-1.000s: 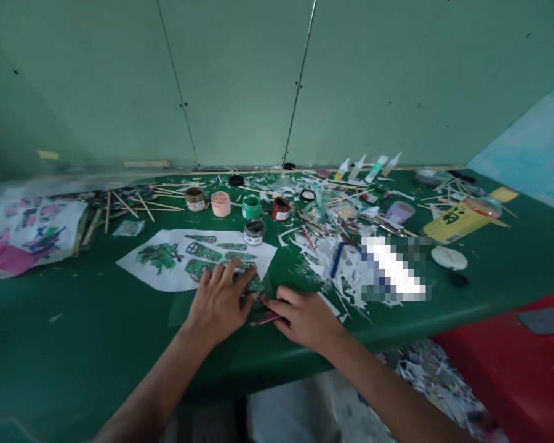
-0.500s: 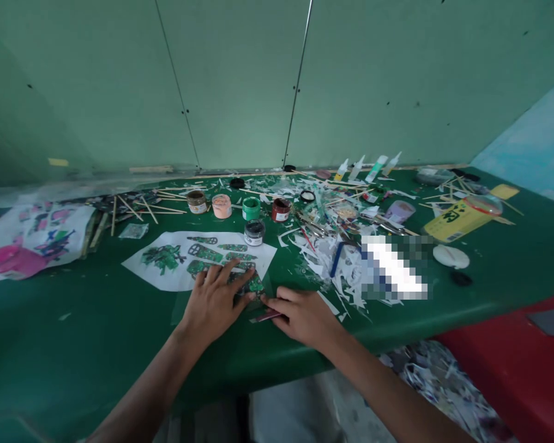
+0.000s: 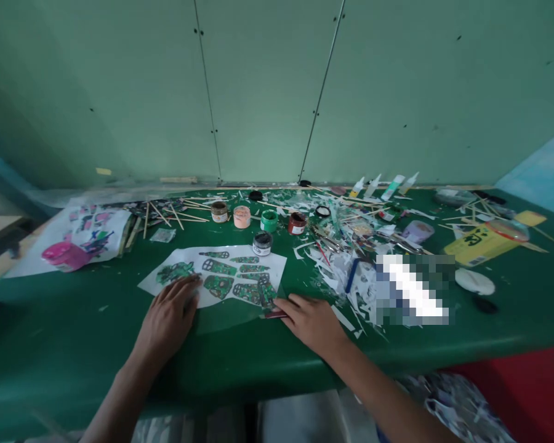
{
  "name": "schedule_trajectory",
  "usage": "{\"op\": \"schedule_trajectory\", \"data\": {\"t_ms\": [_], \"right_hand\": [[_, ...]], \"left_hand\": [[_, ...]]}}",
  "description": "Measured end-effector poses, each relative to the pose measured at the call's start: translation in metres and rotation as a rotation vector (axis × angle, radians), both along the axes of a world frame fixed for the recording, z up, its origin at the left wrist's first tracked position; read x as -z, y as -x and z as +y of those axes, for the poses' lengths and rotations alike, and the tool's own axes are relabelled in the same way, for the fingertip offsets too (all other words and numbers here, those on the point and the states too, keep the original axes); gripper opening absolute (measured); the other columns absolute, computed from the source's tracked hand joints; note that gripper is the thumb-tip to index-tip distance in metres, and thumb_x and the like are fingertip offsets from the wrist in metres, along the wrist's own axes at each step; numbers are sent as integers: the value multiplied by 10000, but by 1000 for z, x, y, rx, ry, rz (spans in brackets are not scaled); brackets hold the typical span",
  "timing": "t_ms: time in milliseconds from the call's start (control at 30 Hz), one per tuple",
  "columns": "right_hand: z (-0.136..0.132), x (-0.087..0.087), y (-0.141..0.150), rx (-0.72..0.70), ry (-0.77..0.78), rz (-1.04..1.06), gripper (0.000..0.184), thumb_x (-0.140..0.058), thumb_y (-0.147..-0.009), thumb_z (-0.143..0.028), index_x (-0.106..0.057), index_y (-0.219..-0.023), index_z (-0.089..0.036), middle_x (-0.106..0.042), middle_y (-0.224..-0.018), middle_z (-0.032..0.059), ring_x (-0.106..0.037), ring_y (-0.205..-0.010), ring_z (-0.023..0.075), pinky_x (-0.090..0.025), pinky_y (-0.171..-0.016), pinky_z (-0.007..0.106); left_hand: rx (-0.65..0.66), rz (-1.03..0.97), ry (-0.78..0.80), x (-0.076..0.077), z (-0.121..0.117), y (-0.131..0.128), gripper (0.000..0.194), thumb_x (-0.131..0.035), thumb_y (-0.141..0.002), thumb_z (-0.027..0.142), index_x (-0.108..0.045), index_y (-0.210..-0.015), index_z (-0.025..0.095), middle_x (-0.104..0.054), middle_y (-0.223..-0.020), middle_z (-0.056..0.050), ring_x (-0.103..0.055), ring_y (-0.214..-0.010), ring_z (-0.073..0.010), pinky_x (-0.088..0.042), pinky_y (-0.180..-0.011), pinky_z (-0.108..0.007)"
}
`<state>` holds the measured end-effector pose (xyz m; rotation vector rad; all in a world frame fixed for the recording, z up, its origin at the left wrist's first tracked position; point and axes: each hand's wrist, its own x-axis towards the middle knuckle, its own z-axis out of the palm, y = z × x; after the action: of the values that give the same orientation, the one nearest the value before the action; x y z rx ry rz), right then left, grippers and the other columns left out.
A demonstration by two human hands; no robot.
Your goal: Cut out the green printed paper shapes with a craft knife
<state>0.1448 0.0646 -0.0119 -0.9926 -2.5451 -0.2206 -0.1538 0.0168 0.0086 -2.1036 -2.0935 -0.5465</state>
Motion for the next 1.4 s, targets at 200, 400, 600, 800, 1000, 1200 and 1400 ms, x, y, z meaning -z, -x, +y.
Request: {"op": "schedule_trajectory", "data": {"t_ms": [200,400,600,800,1000,1200,1400], "right_hand": [[6,-6,21,42,-56,48,171,-497,-940,-218,-603,-807,-194,-644,-700,17,-612,-642,126,-321,-520,252],[5,-11,33,108,26,8,187,-505,-936,-249,-592,-780,-194,-656,-688,25,-626,-654,144,-294,-509,260],[22,-28,53,196,182,-42,161,-509,-932,-274,-630,-865,-193,-696,-768,38,-641,-659,154,-332,-496,246],[21,-43,51,161,330,-1,292,-527,-918,-402,-600,-1174,-281,-710,-960,0,-650,-715,125,-415,-533,209],[11,-39,19,413,295,64,352,-376,-961,-248,-593,-1238,-225,-645,-1084,96,-644,-741,164,-461,-610,266],[13,-26,2,501,241,78,345,-440,-934,-218,-637,-1216,-182,-636,-1002,126,-609,-943,252,-469,-820,362],[10,-20,2,431,218,149,361,-395,-963,-232,-603,-1255,-188,-657,-1021,122,-610,-957,240,-480,-831,359]], "left_hand": [[-46,-25,-35,-1,-20,17,496,-280,-938,459,-533,-1274,196,-652,-1215,-105,-611,-1114,-261,-510,-881,-386],[54,-20,-49,1,-39,6,406,-371,-911,538,-680,-1004,291,-648,-1143,-67,-590,-1078,-286,-492,-889,-452],[168,6,-93,-1,-58,-9,383,-404,-912,525,-684,-825,277,-656,-970,-62,-601,-971,-253,-491,-816,-395],[-29,111,-88,-15,-62,-19,373,-357,-913,504,-631,-848,259,-662,-915,-64,-609,-901,-289,-452,-826,-470],[31,37,-66,-13,-36,-52,362,-374,-913,471,-609,-1096,264,-626,-1155,-89,-578,-1043,-288,-467,-860,-443],[35,106,-13,4,-26,-70,410,-411,-891,456,-606,-1212,289,-552,-1286,-136,-495,-1192,-390,-385,-938,-630],[128,11,21,1,-24,-61,302,-436,-871,468,-678,-936,300,-606,-1174,-86,-542,-1100,-342,-393,-931,-586]]}}
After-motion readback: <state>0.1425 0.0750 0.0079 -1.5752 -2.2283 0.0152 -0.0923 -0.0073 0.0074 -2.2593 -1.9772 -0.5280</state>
